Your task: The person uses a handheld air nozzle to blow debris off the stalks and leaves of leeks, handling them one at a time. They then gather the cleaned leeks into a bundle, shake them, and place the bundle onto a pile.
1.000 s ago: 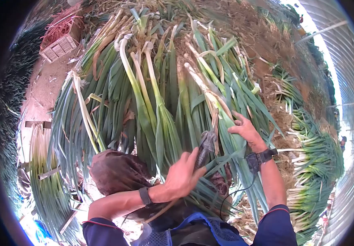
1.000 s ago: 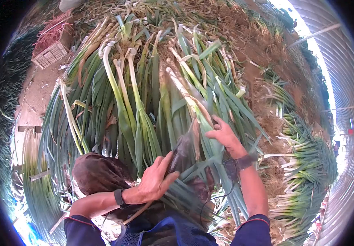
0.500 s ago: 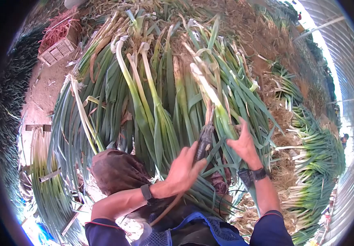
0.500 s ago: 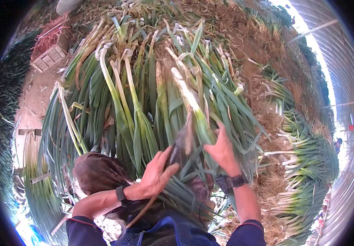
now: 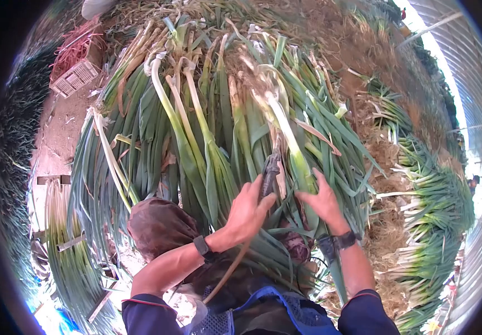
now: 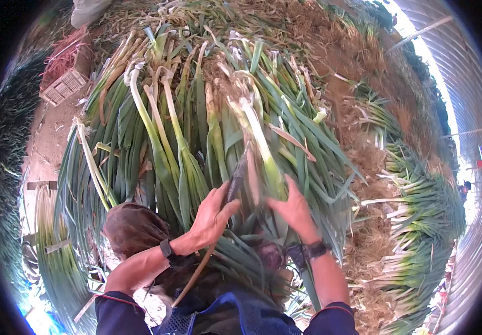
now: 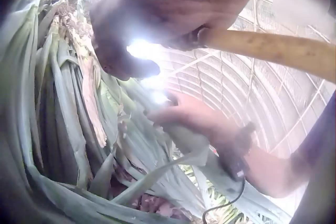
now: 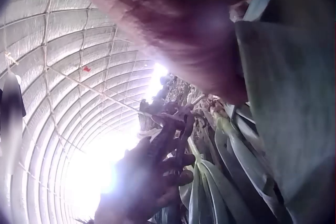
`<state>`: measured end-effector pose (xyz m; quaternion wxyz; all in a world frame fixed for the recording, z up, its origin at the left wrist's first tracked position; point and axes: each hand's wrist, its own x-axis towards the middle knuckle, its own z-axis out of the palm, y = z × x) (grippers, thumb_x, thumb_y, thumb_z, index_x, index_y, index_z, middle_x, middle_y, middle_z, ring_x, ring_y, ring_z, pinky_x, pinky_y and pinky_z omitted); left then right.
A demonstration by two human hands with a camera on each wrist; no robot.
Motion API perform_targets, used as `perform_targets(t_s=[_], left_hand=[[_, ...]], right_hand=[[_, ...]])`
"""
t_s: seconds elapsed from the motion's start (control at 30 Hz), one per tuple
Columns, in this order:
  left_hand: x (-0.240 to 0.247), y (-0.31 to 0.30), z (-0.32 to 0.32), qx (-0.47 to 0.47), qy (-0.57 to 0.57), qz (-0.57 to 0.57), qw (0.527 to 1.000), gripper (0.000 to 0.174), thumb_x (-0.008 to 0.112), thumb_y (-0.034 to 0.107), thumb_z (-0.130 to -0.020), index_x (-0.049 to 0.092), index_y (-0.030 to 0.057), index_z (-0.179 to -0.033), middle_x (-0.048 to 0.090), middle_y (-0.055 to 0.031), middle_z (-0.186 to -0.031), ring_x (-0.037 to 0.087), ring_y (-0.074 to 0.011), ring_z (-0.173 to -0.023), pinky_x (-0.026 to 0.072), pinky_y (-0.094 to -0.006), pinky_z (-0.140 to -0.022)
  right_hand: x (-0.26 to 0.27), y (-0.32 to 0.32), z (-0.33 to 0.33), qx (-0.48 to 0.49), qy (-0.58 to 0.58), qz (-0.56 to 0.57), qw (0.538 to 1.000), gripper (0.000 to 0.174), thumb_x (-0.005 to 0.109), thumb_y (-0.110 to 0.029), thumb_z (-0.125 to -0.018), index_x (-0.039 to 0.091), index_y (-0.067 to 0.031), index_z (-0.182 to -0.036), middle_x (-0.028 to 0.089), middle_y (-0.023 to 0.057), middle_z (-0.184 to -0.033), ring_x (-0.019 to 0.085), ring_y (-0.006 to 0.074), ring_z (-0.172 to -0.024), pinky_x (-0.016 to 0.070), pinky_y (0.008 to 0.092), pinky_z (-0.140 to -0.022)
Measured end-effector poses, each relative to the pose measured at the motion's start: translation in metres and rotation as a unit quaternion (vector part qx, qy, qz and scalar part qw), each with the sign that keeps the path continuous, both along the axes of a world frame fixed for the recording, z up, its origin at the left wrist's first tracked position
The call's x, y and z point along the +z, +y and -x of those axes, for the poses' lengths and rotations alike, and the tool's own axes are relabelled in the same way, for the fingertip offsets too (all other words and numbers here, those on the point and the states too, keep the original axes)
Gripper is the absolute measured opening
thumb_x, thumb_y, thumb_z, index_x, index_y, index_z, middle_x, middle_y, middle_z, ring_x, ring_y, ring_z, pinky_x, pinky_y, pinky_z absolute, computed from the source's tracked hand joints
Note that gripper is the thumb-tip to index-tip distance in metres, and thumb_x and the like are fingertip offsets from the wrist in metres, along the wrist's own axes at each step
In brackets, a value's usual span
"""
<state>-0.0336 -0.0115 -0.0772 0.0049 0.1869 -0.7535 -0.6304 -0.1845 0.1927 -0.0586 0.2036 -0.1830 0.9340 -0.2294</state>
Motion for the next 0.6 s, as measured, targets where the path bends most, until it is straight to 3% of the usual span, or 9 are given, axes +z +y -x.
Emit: perform_targets(t_s=[0.03,0.1,0.2,0.27,0.37,0.4,0.43,0.53,0.6], left_hand=[[0.000,0.000,0.000,-0.006,-0.010,-0.006,1.000,0.069,0.058,0.034,-0.099,0.038,-0.0072,-0.151,0.056,-0.0270,-0.118,0.057,-0.0437,-0.111,0.0445,-0.0478,-0.099],[-0.001,0.000,-0.002,-0.005,-0.007,-0.006,1.000,0.069,0.058,0.034,-0.098,0.038,-0.0072,-0.151,0.056,-0.0270,-0.118,0.057,-0.0438,-0.111,0.0445,-0.0478,-0.099],[-0.001,-0.001,-0.005,0.003,-0.008,-0.009,1.000,0.069,0.058,0.033,-0.098,0.038,-0.0072,-0.151,0.056,-0.0268,-0.117,0.057,-0.0437,-0.111,0.0447,-0.0475,-0.099],[0.000,-0.002,-0.006,0.008,-0.013,-0.012,1.000,0.069,0.058,0.032,-0.098,0.038,-0.0073,-0.151,0.056,-0.0265,-0.117,0.057,-0.0435,-0.110,0.0448,-0.0474,-0.098],[0.005,-0.002,-0.010,0.010,-0.012,-0.017,1.000,0.069,0.059,0.033,-0.098,0.039,-0.0068,-0.151,0.057,-0.0259,-0.116,0.057,-0.0428,-0.110,0.0446,-0.0473,-0.098],[0.007,-0.001,-0.012,0.005,-0.010,-0.027,1.000,0.069,0.059,0.033,-0.098,0.039,-0.0064,-0.151,0.056,-0.0257,-0.116,0.057,-0.0423,-0.111,0.0445,-0.0472,-0.098],[0.008,0.000,-0.014,-0.001,-0.007,-0.036,0.999,0.069,0.059,0.034,-0.098,0.039,-0.0061,-0.151,0.056,-0.0256,-0.116,0.057,-0.0419,-0.111,0.0443,-0.0471,-0.098],[0.010,0.011,-0.025,-0.023,0.037,-0.036,0.998,0.070,0.057,0.037,-0.100,0.039,-0.0072,-0.151,0.056,-0.0217,-0.110,0.055,-0.0350,-0.105,0.0432,-0.0421,-0.097],[0.017,0.016,-0.028,-0.040,0.035,-0.044,0.998,0.071,0.057,0.038,-0.100,0.037,-0.0084,-0.151,0.056,-0.0219,-0.110,0.056,-0.0351,-0.105,0.0439,-0.0417,-0.096]], right_hand=[[-0.003,0.002,0.010,-0.001,-0.002,0.000,1.000,0.085,0.083,-0.023,-0.083,0.040,0.0027,-0.151,0.063,0.0204,-0.132,0.063,0.0292,-0.120,0.0491,0.0375,-0.104],[-0.006,0.005,0.028,-0.089,-0.308,0.161,0.934,0.065,0.078,-0.020,-0.090,0.050,0.0072,-0.143,0.067,0.0131,-0.125,0.065,0.0198,-0.113,0.0501,0.0325,-0.101],[0.015,-0.004,0.027,-0.103,-0.414,0.252,0.869,0.054,0.075,-0.016,-0.092,0.056,0.0090,-0.136,0.068,0.0092,-0.121,0.066,0.0160,-0.106,0.0524,0.0308,-0.096],[0.006,-0.005,0.034,-0.063,-0.400,0.247,0.880,0.051,0.076,-0.017,-0.092,0.058,0.0088,-0.132,0.068,0.0097,-0.118,0.065,0.0154,-0.105,0.0532,0.0313,-0.091],[0.002,-0.015,0.035,0.045,-0.233,0.166,0.957,0.045,0.077,-0.014,-0.088,0.061,0.0057,-0.125,0.070,0.0141,-0.118,0.069,0.0225,-0.102,0.0548,0.0358,-0.086],[0.003,-0.020,0.033,0.085,-0.076,0.032,0.993,0.043,0.078,-0.014,-0.085,0.061,0.0036,-0.121,0.070,0.0169,-0.116,0.070,0.0288,-0.100,0.0550,0.0401,-0.084],[0.005,-0.025,0.032,0.121,0.086,-0.103,0.984,0.042,0.079,-0.014,-0.082,0.060,0.0015,-0.116,0.069,0.0196,-0.114,0.070,0.0351,-0.098,0.0551,0.0444,-0.082],[0.004,-0.031,0.038,0.148,0.262,-0.124,0.945,0.039,0.079,-0.012,-0.078,0.056,-0.0011,-0.107,0.066,0.0220,-0.105,0.068,0.0436,-0.092,0.0543,0.0529,-0.074],[0.004,-0.038,0.045,0.146,0.282,-0.163,0.934,0.039,0.079,-0.016,-0.080,0.053,-0.0017,-0.106,0.063,0.0184,-0.101,0.069,0.0408,-0.089,0.0546,0.0530,-0.071]])
